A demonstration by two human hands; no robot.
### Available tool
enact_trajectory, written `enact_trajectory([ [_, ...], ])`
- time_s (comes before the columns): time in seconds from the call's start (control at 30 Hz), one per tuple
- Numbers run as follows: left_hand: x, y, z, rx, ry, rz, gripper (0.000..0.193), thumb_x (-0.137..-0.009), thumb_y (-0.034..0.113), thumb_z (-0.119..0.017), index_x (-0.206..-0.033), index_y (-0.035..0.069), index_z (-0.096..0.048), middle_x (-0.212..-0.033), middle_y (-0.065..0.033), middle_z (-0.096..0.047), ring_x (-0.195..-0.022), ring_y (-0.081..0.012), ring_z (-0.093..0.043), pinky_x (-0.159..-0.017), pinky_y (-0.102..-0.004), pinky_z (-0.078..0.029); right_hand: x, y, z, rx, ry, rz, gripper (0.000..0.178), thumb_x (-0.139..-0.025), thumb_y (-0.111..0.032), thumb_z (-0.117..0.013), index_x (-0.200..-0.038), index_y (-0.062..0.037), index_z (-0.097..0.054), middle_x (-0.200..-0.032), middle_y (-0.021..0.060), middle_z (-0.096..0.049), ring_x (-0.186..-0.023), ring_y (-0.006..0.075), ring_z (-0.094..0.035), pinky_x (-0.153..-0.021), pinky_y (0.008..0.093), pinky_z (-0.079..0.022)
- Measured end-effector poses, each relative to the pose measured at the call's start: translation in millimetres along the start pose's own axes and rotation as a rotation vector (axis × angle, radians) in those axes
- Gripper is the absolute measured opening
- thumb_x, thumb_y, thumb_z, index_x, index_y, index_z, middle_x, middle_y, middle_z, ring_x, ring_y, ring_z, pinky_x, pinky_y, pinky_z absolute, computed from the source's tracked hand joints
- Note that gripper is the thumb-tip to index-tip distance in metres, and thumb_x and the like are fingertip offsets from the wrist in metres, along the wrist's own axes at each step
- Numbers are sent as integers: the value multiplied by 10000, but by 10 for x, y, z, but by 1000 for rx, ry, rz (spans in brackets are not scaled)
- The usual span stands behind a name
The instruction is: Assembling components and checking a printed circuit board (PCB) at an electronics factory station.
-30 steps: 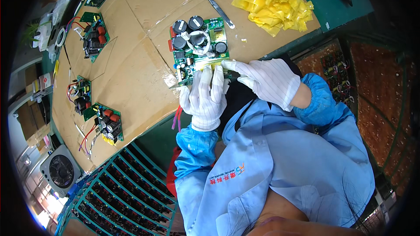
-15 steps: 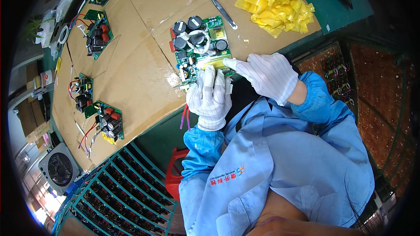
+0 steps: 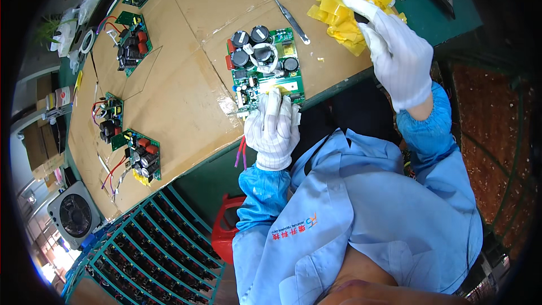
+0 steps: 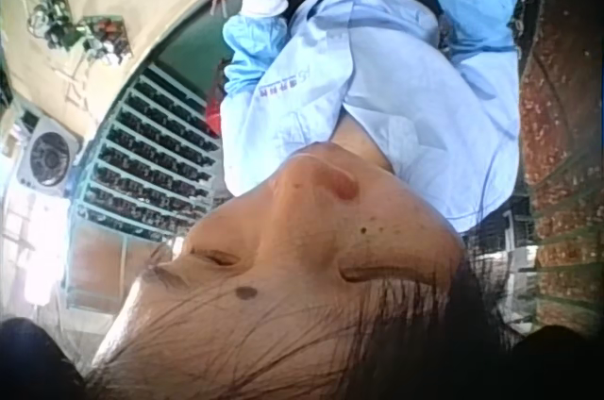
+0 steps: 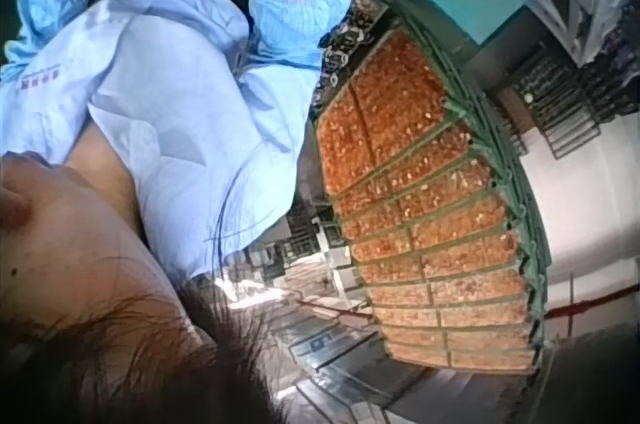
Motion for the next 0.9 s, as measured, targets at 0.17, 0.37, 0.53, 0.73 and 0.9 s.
enact_trajectory([
  [0.17,-1,27,135,96,35,22,374,-890,241,-716,-1237,154,-608,-1238,-91,-674,-1147,-268,-646,-1019,-413,-397,325,135,-362,130,-310,-147,475,-947,-223,-644,-1406,-204,-527,-897,53,-729,-723,238,-697,-591,343,-542],
  [0.37,67,113,189,-147,140,-6,320,-937,292,-666,-1222,154,-619,-1245,-69,-627,-1210,-275,-558,-1090,-458,-328,290,-379,-770,-389,-548,221,298,-936,-293,-636,-1185,-134,-596,-901,50,-692,-752,275,-694,-615,402,-531],
  [0.53,245,-13,-25,-158,87,23,378,-946,286,-643,-1295,145,-607,-1275,-64,-630,-1213,-281,-531,-1039,-457,-375,204,-547,-1045,-296,-627,548,259,-923,-286,-609,-1126,-127,-634,-767,81,-657,-681,309,-672,-567,431,-511],
  [0.73,338,-43,-75,-130,105,54,370,-944,284,-631,-1285,140,-614,-1308,-80,-624,-1205,-292,-529,-1029,-462,-371,124,-707,-1225,-170,-914,611,314,-900,-161,-562,-1211,-168,-602,-774,80,-653,-681,299,-663,-557,432,-494],
  [0.9,356,-78,-112,-106,137,28,362,-964,328,-590,-1274,146,-623,-1306,-87,-626,-1153,-296,-552,-1010,-468,-376,104,-707,-1244,-262,-923,702,508,-863,-139,-576,-1369,-186,-561,-731,95,-646,-642,312,-654,-547,446,-499],
])
Point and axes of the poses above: each hand's wrist, its own x-axis away from the middle knuckle, its own z-axis out of the back of the hand, y = z × x, the point moved 9 cm from there along -x, towards the middle knuckle
